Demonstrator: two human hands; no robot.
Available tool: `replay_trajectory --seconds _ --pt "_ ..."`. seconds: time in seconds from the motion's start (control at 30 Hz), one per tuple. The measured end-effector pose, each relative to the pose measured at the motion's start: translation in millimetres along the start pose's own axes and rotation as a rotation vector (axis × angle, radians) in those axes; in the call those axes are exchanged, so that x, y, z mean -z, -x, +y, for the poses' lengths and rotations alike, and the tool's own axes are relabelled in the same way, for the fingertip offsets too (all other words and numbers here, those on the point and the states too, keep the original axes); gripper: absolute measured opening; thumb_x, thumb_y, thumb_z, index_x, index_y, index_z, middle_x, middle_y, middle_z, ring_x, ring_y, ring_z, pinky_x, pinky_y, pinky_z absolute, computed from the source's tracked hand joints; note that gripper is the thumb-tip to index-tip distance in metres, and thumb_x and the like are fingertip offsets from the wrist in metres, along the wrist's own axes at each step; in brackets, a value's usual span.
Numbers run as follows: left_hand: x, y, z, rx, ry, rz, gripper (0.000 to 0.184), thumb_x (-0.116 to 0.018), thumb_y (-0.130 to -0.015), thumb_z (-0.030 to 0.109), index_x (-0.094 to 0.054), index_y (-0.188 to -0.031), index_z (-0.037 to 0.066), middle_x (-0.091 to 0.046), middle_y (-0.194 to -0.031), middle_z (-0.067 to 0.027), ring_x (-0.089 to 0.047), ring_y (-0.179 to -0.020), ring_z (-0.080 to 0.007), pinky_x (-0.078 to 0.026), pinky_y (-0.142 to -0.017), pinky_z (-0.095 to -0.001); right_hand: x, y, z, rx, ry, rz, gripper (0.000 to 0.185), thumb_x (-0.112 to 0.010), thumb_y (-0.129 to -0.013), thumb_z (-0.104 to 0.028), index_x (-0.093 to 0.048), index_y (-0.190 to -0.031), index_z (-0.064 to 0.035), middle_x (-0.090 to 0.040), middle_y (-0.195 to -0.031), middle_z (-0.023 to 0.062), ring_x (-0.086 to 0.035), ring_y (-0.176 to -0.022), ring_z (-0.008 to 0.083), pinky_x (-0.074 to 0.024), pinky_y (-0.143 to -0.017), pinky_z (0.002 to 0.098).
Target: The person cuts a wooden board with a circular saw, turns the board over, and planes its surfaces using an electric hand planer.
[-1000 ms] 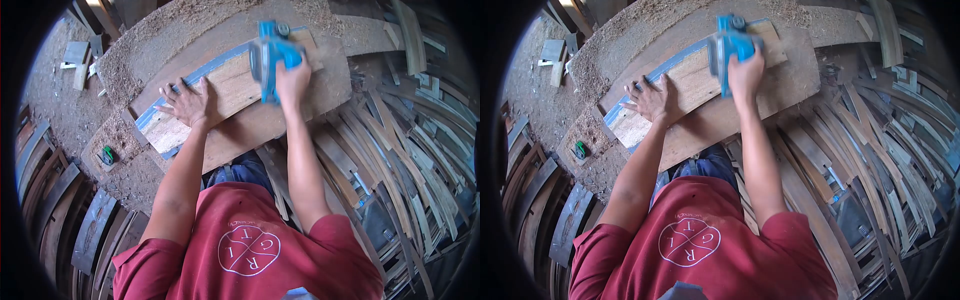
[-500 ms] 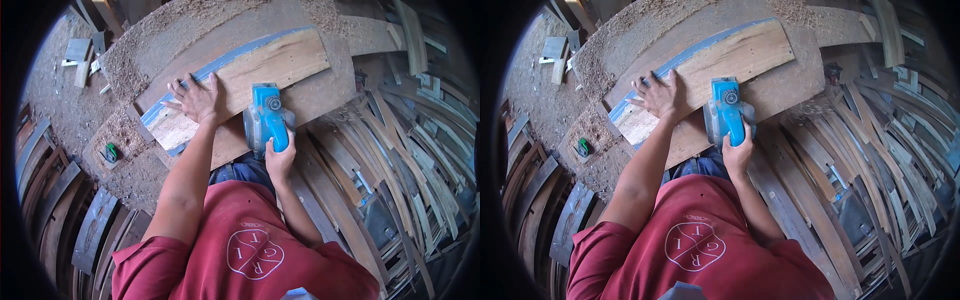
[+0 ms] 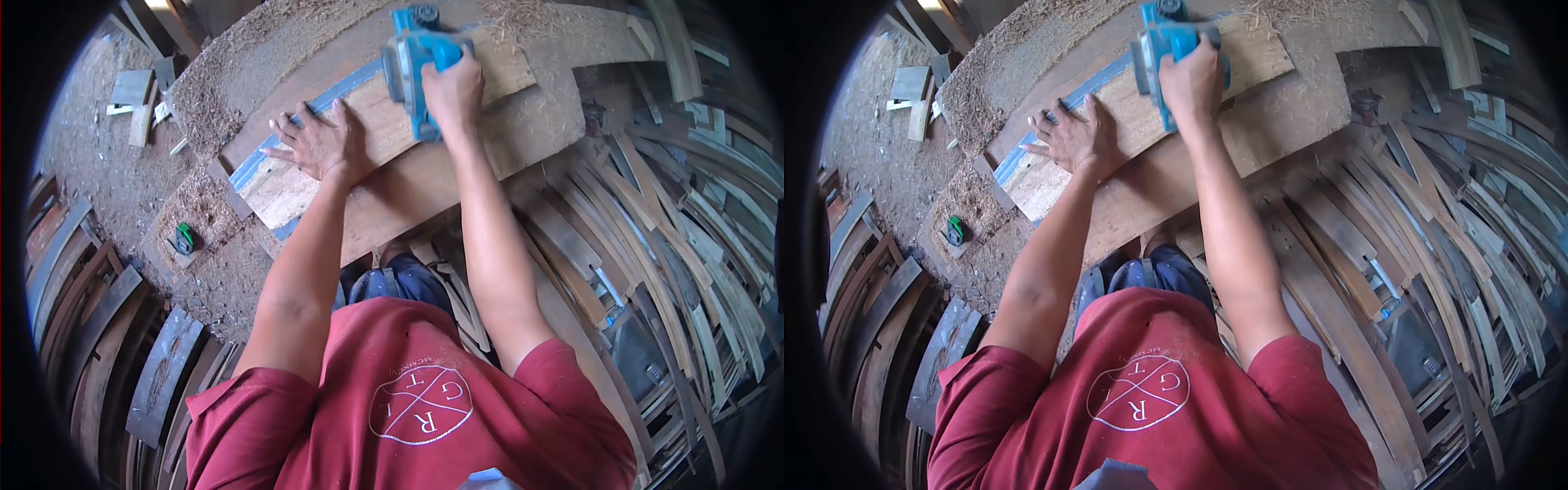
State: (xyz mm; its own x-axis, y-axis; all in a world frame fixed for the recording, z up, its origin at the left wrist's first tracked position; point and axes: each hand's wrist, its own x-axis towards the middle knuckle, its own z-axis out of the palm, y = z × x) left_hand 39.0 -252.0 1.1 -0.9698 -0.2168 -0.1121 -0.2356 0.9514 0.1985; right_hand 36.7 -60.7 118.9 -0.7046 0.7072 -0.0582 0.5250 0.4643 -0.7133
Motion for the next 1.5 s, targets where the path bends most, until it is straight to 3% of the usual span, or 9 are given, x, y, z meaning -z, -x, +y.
replay_trajectory --seconds 0.23,0.37,0.7,0.77,0.83,0.93,0.97,1.3,1.5 --pt "12.4 -20.1 -109.0 -0.276 -0.070 0.133 0.076 -0.054 -0.099 0.068 -0.052 -0.153 0.014 -0.044 -0.155 -0.0202 -0.024 -0.160 -0.0385 -0.001 -0.133 -0.0631 47.7 200.1 56.6 -0.014 -0.082 -0.100 0.057 -0.073 -0.087 -0.002 -0.061 -0.143 -0.0013 -0.073 -0.123 0.0285 -0.072 -0.116 0.0444 -0.0553 -0.101 0.0478" --pt "15.2 -21.9 -107.8 -0.297 -0.029 0.081 0.070 -0.058 -0.097 0.067 -0.058 -0.139 0.010 -0.050 -0.143 -0.0188 -0.037 -0.149 -0.0372 -0.007 -0.132 -0.0624 31.1 158.6 23.6 -0.060 -0.055 -0.105 0.043 -0.069 -0.093 0.000 -0.062 -0.135 0.0048 -0.073 -0.115 0.0265 -0.074 -0.108 0.0358 -0.0554 -0.096 0.0450" --pt "7.0 -25.7 -110.8 -0.265 -0.059 0.136 0.060 -0.062 -0.095 0.060 -0.061 -0.135 0.015 -0.055 -0.135 -0.0134 -0.045 -0.139 -0.0346 -0.015 -0.130 -0.0610 -31.7 15.4 -44.4 0.005 0.035 -0.041 0.035 -0.069 -0.087 -0.009 -0.067 -0.116 0.0087 -0.076 -0.101 0.0306 -0.075 -0.097 0.0476 -0.0598 -0.090 0.0512" --pt "5.4 -26.3 -110.5 -0.247 -0.031 0.113 0.056 -0.059 -0.096 0.056 -0.061 -0.135 0.015 -0.055 -0.134 -0.0138 -0.046 -0.138 -0.0351 -0.015 -0.130 -0.0615 -21.7 57.0 -26.4 -0.019 -0.031 -0.064 0.034 -0.068 -0.087 -0.008 -0.067 -0.118 0.0047 -0.076 -0.098 0.0274 -0.074 -0.095 0.0479 -0.0586 -0.088 0.0503" --pt "8.1 -25.1 -109.1 -0.239 -0.018 0.103 0.055 -0.058 -0.097 0.055 -0.061 -0.135 0.015 -0.056 -0.134 -0.0140 -0.046 -0.138 -0.0355 -0.014 -0.130 -0.0615 -9.7 125.7 1.6 0.016 -0.095 -0.068 0.036 -0.070 -0.091 -0.007 -0.065 -0.125 0.0047 -0.075 -0.101 0.0217 -0.075 -0.093 0.0341 -0.0566 -0.089 0.0464" --pt "9.2 -23.9 -108.1 -0.246 -0.001 0.080 0.053 -0.057 -0.098 0.052 -0.061 -0.135 0.014 -0.056 -0.133 -0.0146 -0.046 -0.137 -0.0364 -0.014 -0.130 -0.0614 13.1 232.8 26.4 -0.054 -0.103 -0.120 0.058 -0.071 -0.087 -0.001 -0.059 -0.144 0.0026 -0.073 -0.124 0.0291 -0.073 -0.119 0.0417 -0.0549 -0.102 0.0472" --pt "10.2 -24.7 -106.3 -0.245 0.000 0.076 0.053 -0.057 -0.098 0.052 -0.061 -0.135 0.014 -0.055 -0.133 -0.0148 -0.046 -0.137 -0.0368 -0.014 -0.130 -0.0612 15.0 247.5 16.0 -0.034 -0.039 -0.093 0.051 -0.069 -0.094 -0.004 -0.059 -0.144 0.0056 -0.073 -0.123 0.0260 -0.074 -0.113 0.0302 -0.0556 -0.100 0.0423" --pt "14.1 -25.3 -101.8 -0.252 0.071 0.084 0.049 -0.058 -0.098 0.045 -0.061 -0.133 0.012 -0.057 -0.133 -0.0156 -0.046 -0.137 -0.0372 -0.013 -0.130 -0.0639 -73.5 54.6 -53.6 0.054 0.087 0.098 0.029 -0.071 -0.083 -0.012 -0.070 -0.107 0.0038 -0.076 -0.093 0.0281 -0.075 -0.093 0.0472 -0.0584 -0.086 0.0524" --pt "20.4 -33.1 -112.1 -0.332 0.099 0.120 0.037 -0.059 -0.099 0.041 -0.065 -0.123 0.012 -0.059 -0.121 -0.0158 -0.051 -0.125 -0.0357 -0.025 -0.122 -0.0605 -68.9 79.2 -38.3 0.086 -0.044 0.062 0.035 -0.070 -0.084 -0.011 -0.071 -0.117 0.0015 -0.077 -0.099 0.0269 -0.076 -0.096 0.0451 -0.0586 -0.088 0.0516"
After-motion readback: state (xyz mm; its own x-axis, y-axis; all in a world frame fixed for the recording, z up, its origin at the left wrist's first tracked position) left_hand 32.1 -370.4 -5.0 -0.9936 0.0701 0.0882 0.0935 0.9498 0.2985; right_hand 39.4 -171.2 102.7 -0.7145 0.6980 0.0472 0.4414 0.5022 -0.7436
